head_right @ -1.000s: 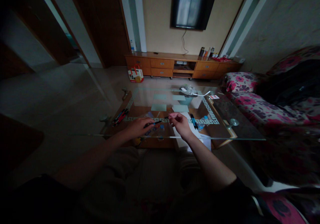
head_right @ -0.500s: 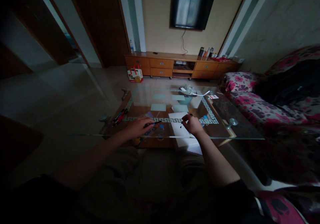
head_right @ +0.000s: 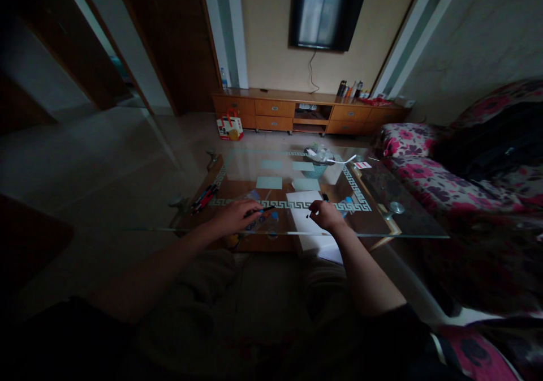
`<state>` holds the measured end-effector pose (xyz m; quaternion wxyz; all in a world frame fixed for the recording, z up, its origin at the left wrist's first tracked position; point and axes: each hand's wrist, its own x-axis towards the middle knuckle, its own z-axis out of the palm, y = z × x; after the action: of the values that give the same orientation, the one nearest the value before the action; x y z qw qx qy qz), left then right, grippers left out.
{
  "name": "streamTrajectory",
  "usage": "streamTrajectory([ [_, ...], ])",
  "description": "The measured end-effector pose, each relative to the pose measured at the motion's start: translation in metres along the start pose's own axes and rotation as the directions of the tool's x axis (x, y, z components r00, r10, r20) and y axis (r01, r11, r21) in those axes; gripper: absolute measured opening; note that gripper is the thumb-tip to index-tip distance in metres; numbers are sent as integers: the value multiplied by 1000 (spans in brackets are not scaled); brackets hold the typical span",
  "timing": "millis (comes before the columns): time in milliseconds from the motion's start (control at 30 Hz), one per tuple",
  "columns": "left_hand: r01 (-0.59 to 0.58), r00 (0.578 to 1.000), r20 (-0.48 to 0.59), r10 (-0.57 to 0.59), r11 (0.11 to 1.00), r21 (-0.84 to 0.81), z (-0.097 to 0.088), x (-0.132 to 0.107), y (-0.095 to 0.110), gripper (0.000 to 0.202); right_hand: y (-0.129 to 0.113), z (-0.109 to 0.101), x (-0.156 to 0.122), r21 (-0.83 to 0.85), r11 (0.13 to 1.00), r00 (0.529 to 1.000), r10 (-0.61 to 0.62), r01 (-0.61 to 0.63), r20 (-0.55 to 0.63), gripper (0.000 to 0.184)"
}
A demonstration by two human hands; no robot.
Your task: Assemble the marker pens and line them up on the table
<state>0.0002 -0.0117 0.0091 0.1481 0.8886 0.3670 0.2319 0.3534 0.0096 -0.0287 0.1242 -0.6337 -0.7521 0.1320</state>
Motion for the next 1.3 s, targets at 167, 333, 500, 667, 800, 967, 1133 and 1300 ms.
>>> streamTrajectory([
  [167, -6, 1000, -4, 6, 1000, -24, 2, 0, -3, 24, -1, 1, 0, -17, 1000, 1000, 4, -4, 12, 19],
  [333, 2, 1000, 2, -2, 1000, -27, 2, 0, -3, 24, -2, 1, -1, -39, 999, 999, 26, -25, 30, 23],
  [500, -9, 1000, -13, 8, 1000, -26, 1, 0, -2, 23, -1, 3, 0, -17, 999, 998, 49, -48, 46, 26],
  [667, -7, 1000, -13, 7, 999, -35, 1, 0, -2, 23, -2, 4, 0, 3, 998, 997, 56, -56, 52, 27],
  [800, -6, 1000, -3, 5, 1000, -26, 0, 0, 0, 23, 0, 5, 0, 22, 998, 995, 53, -55, 81, 29],
  [967, 14, 1000, 6, -14, 1000, -20, -1, -1, 0, 24, -3, -1, -5, -24, 998, 996, 66, -64, 65, 45],
  [1133, 7, 1000, 12, -6, 999, -45, 1, 0, -2, 23, -33, -18, -12, -5, 1000, 990, 17, -18, -137, 52],
  [1300, -4, 1000, 30, 6, 998, -61, 4, 2, -1, 19, -76, -23, -21, 63, 982, 946, -153, 178, -286, 33],
])
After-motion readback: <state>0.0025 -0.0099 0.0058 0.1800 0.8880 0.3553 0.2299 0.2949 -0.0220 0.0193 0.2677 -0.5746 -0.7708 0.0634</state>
